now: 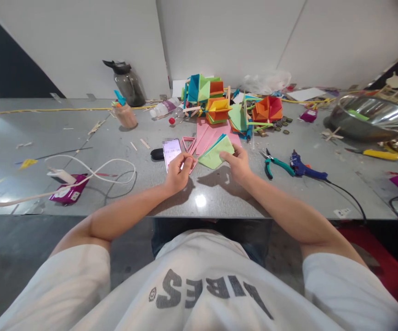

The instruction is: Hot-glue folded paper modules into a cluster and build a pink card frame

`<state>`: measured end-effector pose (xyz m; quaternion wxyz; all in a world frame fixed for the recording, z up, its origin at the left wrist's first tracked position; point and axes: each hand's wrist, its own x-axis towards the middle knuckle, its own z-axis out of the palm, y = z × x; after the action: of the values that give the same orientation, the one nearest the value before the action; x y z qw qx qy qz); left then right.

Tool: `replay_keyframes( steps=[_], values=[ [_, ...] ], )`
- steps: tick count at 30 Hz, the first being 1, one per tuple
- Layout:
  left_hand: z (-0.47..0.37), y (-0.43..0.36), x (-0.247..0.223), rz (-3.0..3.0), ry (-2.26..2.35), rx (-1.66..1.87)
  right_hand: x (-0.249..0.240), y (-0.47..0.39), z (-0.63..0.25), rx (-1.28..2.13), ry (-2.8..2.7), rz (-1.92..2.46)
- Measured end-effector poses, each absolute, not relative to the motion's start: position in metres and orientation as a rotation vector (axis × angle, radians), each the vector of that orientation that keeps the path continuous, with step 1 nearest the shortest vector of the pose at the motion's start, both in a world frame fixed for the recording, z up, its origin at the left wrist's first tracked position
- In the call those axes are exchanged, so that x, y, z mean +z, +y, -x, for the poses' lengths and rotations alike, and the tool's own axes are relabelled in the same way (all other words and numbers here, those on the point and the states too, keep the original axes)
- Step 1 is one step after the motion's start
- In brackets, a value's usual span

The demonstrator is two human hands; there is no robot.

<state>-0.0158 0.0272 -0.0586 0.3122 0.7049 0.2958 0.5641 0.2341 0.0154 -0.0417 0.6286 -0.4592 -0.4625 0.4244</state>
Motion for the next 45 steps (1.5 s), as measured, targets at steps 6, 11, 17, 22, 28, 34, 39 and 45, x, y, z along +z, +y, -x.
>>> replay_keyframes(
  steps=[6, 11, 17, 22, 28, 34, 39, 45],
  values=[
    [0.016, 0.03, -0.06, -1.883, 0.65, 1.378, -0.041, 0.026, -0.243, 0.819, -0.937, 1.105],
    [0.016, 0.032, -0.061, -1.869, 0.649, 1.328, -0.045, 0.028, -0.244, 0.797, -0.85, 1.192],
    [0.012, 0.03, -0.059, -1.704, 0.537, 1.336, -0.05, 0.027, -0.241, 0.742, -0.846, 1.211],
    [0.012, 0.029, -0.056, -1.72, 0.502, 1.392, -0.052, 0.029, -0.241, 0.692, -0.942, 1.176],
    [0.014, 0.033, -0.059, -1.732, 0.594, 1.402, -0.052, 0.021, -0.235, 0.671, -1.158, 1.045],
    [0.015, 0.03, -0.059, -1.803, 0.675, 1.192, -0.047, 0.007, -0.232, 0.582, -1.318, 1.058],
    [0.015, 0.022, -0.054, -1.835, 0.661, 1.008, -0.039, 0.0, -0.232, 0.664, -1.5, 1.216],
    [0.016, 0.024, -0.055, -1.878, 0.611, 0.943, -0.034, -0.004, -0.228, 0.691, -1.442, 1.182]
  ],
)
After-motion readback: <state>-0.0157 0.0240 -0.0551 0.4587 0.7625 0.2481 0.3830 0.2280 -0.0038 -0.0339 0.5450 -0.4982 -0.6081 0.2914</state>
